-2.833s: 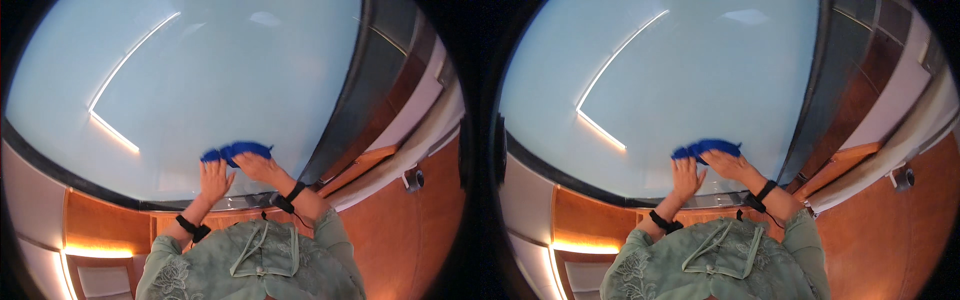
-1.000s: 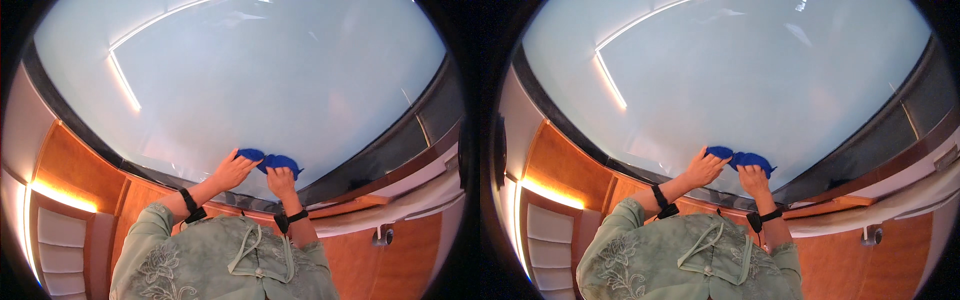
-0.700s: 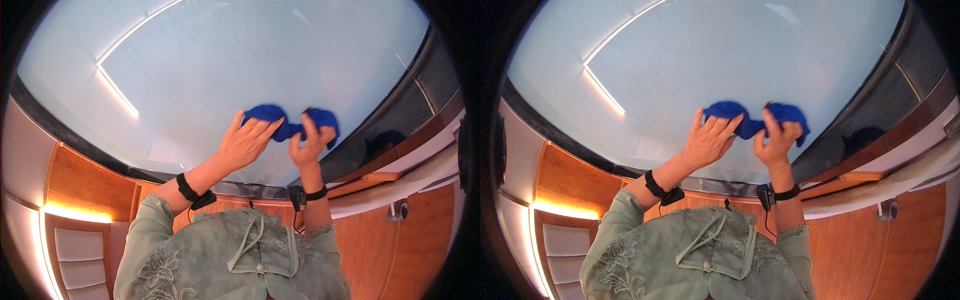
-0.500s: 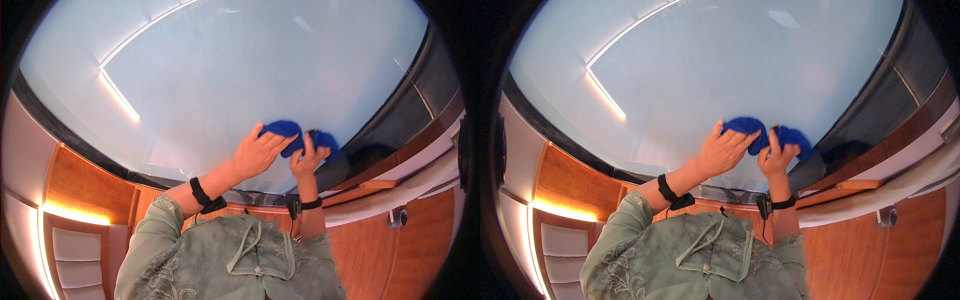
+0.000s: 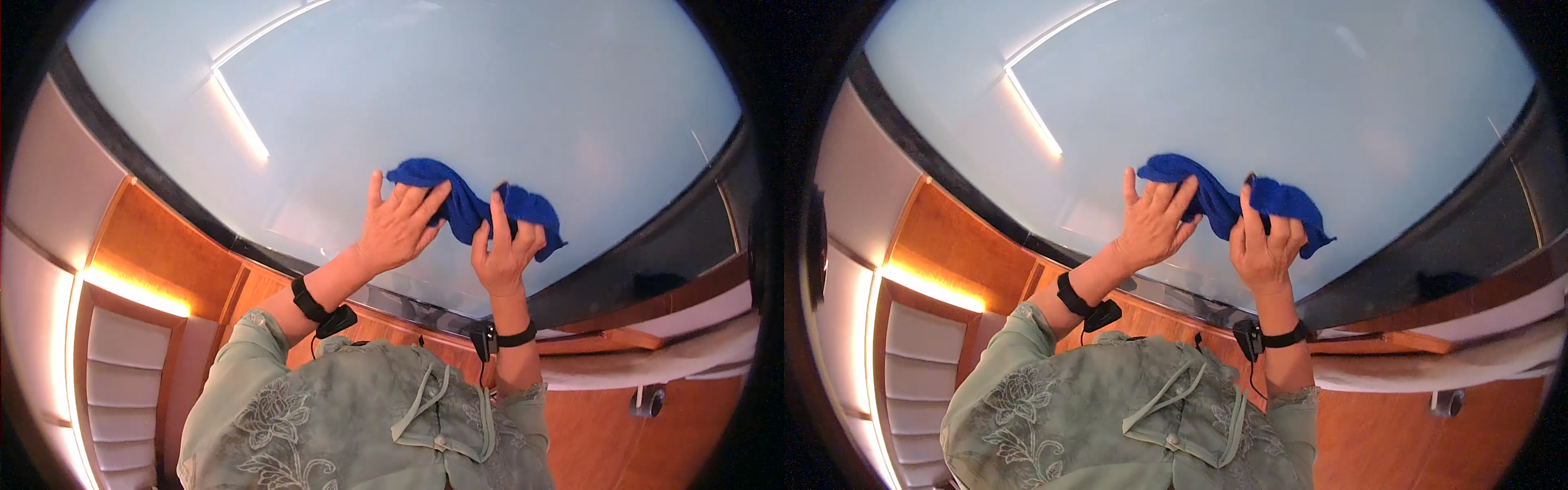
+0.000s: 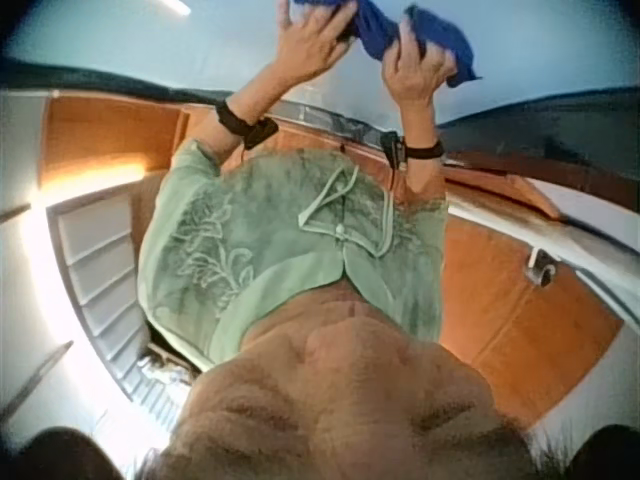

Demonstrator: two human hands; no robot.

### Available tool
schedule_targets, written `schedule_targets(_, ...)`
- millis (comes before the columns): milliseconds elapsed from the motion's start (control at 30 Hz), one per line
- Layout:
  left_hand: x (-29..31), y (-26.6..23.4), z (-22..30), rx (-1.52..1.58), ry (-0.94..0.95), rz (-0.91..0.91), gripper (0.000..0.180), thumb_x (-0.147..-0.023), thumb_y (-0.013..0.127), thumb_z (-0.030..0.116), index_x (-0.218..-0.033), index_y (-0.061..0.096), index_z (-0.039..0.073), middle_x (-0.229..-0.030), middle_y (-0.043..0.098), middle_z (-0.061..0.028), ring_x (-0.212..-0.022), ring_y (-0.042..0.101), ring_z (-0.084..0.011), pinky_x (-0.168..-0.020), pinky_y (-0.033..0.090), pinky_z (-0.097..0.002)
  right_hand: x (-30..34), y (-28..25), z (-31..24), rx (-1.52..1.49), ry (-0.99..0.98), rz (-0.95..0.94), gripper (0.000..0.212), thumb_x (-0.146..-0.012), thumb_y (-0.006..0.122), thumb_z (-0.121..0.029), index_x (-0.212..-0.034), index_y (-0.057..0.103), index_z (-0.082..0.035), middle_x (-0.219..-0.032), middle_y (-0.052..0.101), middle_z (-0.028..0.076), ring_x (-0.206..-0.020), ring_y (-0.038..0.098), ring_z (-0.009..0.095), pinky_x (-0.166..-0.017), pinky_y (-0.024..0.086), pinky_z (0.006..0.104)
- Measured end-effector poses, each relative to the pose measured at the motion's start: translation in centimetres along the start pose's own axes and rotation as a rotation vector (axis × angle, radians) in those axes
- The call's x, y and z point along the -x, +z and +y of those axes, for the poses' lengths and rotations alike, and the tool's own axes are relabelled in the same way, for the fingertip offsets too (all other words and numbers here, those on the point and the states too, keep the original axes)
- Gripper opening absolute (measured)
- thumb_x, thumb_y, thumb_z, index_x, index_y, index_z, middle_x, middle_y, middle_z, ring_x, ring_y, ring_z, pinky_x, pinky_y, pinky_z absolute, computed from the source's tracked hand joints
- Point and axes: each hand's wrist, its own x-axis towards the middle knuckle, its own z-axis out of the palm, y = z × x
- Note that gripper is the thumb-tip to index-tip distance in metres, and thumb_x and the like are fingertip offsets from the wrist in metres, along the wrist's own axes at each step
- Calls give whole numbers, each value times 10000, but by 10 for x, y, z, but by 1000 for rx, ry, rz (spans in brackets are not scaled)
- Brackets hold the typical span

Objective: The person spreads a white quilted bedspread over a mattress, smoothing and tucking the edges to cover the bed. Then the person wipes the surface and frame of a large flat-screen TV with a blue cloth, cleaning the screen and surrounding wood trim.

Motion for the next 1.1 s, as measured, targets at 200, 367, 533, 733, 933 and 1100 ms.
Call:
schedule_targets(200,58,44,-13,1,-89,-96,596,-839,618,403,-1291,471,43,-1241,471,-172,-1191,438,-357,-1033,205,-652,44,31,-29,0,-191,-200,413,-747,630,-139,-1159,669,-141,-892,470,38,-823,459,254,-732,383,382)
schedule_targets(367,117,62,-30,58,17,-178,556,-874,580,389,-1358,470,139,-1108,526,-61,-1044,501,-237,-1051,254,-582,107,43,-43,-387,-248,-612,319,-804,584,-99,-1112,659,-65,-1131,610,31,-1107,540,199,-977,441,370)
schedule_targets(533,80,29,-71,33,-61,-46,561,-868,585,393,-1364,470,159,-1060,513,-36,-997,491,-223,-1033,254,-572,25,52,-56,-237,-428,-405,317,-744,650,-67,-1061,664,-71,-1071,583,45,-1018,543,216,-879,432,348)
schedule_targets(733,29,-12,-118,24,-113,249,516,-852,608,389,-1319,526,185,-971,511,-32,-933,501,-218,-992,300,-565,-48,69,-94,-93,-268,-104,339,-794,623,-102,-1129,663,-65,-1029,551,83,-920,505,261,-832,373,397)
schedule_targets(933,105,49,-121,143,115,-45,457,-872,593,352,-1302,559,199,-842,512,-5,-782,501,-173,-970,350,-507,64,79,-97,-154,-446,-538,225,-767,625,-119,-984,662,-70,-862,561,82,-805,546,278,-702,441,396)
schedule_targets(1100,146,62,-141,93,177,-103,487,-887,573,370,-1344,512,214,-962,567,-3,-958,536,-168,-1019,297,-526,68,77,-105,-106,-435,-729,300,-757,639,-131,-1053,681,-107,-975,603,42,-933,568,217,-826,474,339)
